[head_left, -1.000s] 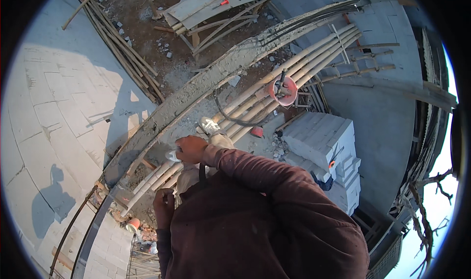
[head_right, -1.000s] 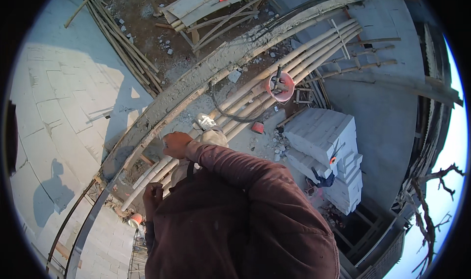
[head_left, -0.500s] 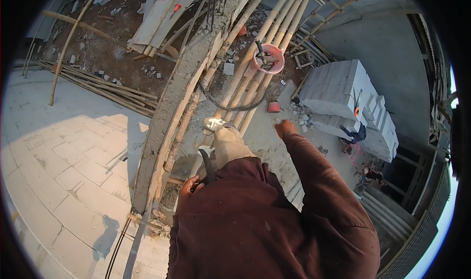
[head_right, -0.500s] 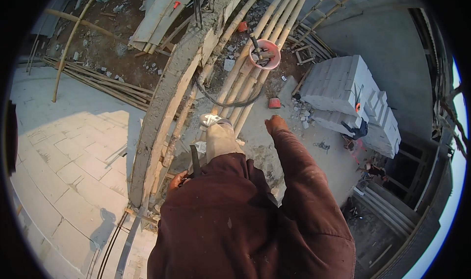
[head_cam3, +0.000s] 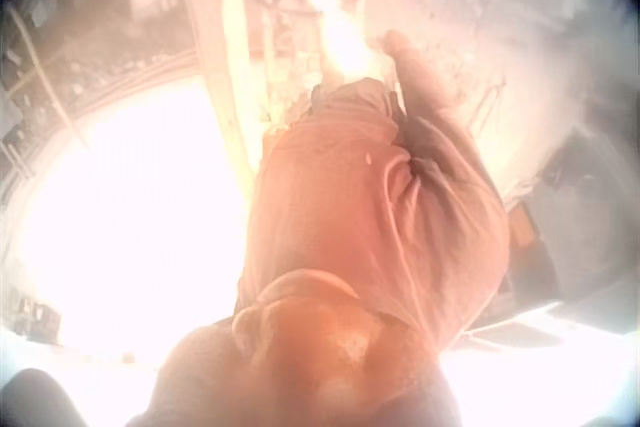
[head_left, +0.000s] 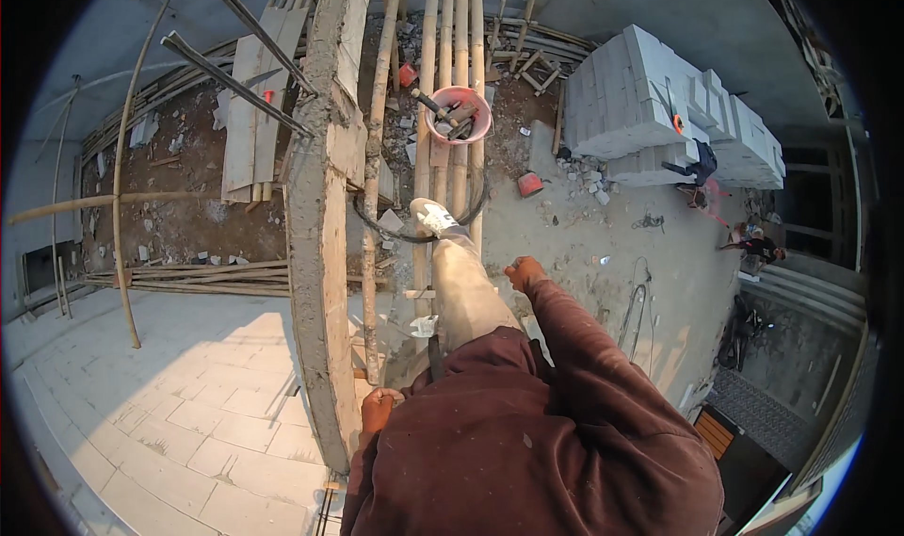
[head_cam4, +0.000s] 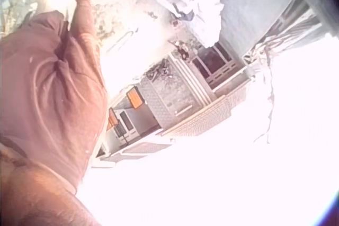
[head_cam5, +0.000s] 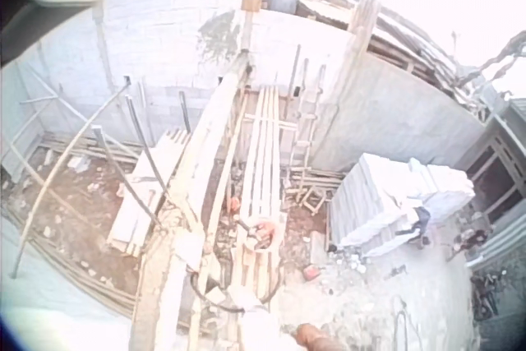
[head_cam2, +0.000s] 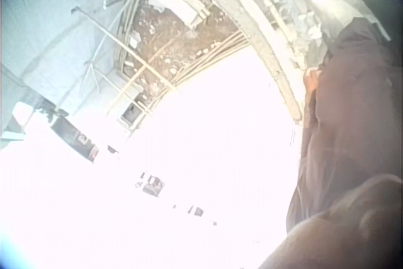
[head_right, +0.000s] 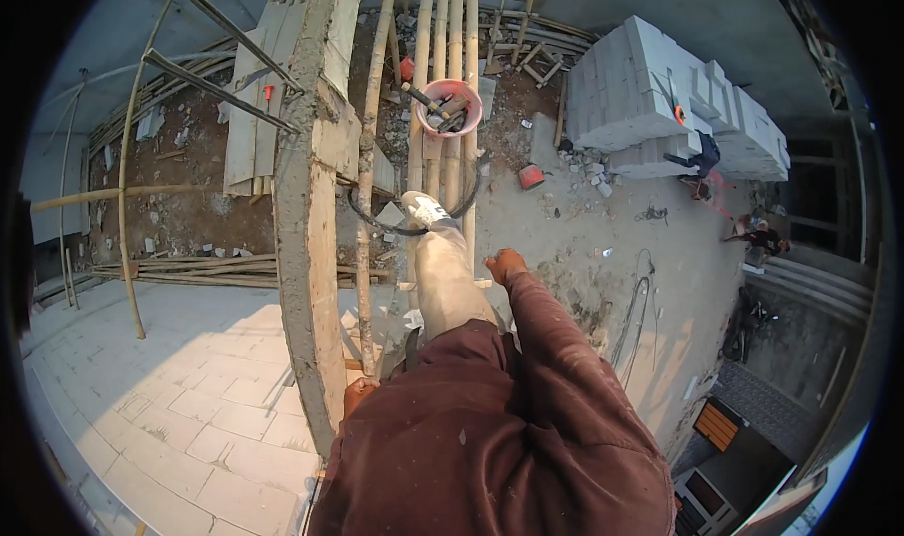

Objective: The person positions a long metal track against a concrete beam and then uses a pair of pliers to twist a wire, securing the track to the structure.

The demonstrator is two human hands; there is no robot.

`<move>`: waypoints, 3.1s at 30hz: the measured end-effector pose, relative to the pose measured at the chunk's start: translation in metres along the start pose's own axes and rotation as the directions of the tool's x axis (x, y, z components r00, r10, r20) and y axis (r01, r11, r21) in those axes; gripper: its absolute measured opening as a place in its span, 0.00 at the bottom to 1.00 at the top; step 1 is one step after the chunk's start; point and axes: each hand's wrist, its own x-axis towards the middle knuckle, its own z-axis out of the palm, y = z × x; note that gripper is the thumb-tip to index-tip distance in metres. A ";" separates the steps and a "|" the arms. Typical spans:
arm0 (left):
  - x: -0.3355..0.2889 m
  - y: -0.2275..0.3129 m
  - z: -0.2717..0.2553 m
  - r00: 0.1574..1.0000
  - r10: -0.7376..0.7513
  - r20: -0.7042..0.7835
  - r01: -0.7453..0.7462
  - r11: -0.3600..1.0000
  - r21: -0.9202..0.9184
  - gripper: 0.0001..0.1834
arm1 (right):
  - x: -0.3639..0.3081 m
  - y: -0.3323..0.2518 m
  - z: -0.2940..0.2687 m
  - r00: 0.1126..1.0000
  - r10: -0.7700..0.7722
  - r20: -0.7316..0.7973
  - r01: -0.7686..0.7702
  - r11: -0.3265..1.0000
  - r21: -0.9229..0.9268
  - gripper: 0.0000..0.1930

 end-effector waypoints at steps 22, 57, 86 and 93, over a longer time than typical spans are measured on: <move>0.145 0.176 0.060 0.836 -0.527 -0.153 0.477 0.836 -0.270 0.18 | 0.483 -0.233 0.015 0.726 0.388 0.567 -0.681 0.299 0.668 0.29; -0.071 0.160 0.024 0.522 -0.087 -0.849 -0.829 0.186 -0.528 0.36 | -0.185 -0.331 -0.050 -0.256 -0.605 0.753 0.933 0.047 0.356 0.07; -0.070 -0.026 0.070 0.642 -0.302 -0.704 -0.412 0.639 -0.650 0.21 | -0.130 -0.239 -0.031 0.428 -0.785 0.448 0.903 0.386 -0.187 0.15; -0.053 -0.001 0.055 0.484 -0.294 -0.824 -0.507 0.674 -0.538 0.27 | -0.072 -0.232 -0.067 0.451 -0.769 0.453 0.879 0.471 -0.076 0.13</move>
